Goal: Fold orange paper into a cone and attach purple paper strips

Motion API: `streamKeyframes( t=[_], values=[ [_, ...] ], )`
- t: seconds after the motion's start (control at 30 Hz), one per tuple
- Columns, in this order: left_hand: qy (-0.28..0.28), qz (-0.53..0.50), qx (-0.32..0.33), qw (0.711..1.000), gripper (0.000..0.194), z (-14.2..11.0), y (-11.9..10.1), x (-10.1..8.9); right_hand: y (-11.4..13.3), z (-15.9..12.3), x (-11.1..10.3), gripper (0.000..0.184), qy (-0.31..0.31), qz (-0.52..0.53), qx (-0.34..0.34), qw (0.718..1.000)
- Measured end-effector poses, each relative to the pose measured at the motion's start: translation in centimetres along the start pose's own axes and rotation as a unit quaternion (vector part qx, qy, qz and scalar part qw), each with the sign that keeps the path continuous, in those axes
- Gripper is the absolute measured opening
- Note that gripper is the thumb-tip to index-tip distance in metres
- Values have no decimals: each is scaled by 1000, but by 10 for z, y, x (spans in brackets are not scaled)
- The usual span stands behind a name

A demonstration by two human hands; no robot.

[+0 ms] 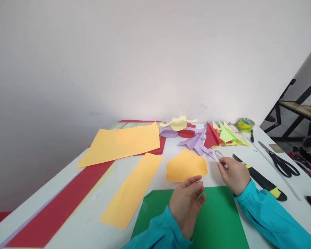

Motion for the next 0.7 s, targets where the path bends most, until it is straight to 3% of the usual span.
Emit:
streamKeyframes(
  t=[0.13, 0.23, 0.33, 0.43, 0.5, 0.53, 0.57, 0.6, 0.63, 0.7],
  values=[
    [20, 37, 71, 997, 10, -5, -31, -15, -1, -5, 27, 22, 52, -136, -18, 989],
    [-39, 39, 117, 992, 13, -2, -56, -48, -2, -8, 43, 21, 104, -162, -19, 981],
    [-103, 8, 58, 993, 19, 6, -53, -78, -4, -10, 51, 20, 145, -163, -12, 976],
    [-89, -33, -33, 995, 26, 15, -33, -81, 0, -8, 42, 14, 130, -79, -11, 988],
    [-79, -65, -50, 993, 27, 19, -26, -76, -1, -6, 34, 17, 129, 72, 27, 989],
    [-77, -80, -50, 993, 28, 21, -25, -73, -6, -6, 36, 18, 153, 170, 78, 970],
    [-76, -92, -48, 992, 29, 23, -24, -71, -12, -9, 43, 16, 194, 271, 152, 931],
    [-75, -103, -47, 991, 30, 24, -23, -68, -18, -18, 57, 12, 248, 359, 243, 866],
    [-74, -113, -48, 990, 31, 25, -23, -66, -20, -32, 73, 8, 306, 427, 337, 781],
    [-70, -136, -60, 986, 32, 27, -20, -62, -11, -68, 97, 23, 399, 496, 485, 600]
  ],
)
Point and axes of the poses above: each hand's wrist, its own z-axis towards the middle knuckle, its own x-axis out of the palm, y = z × x, the point moved 10 cm from there along z, towards the middle knuckle, and after that the axes turned 10 degrees about x, right-handed, at the moved point
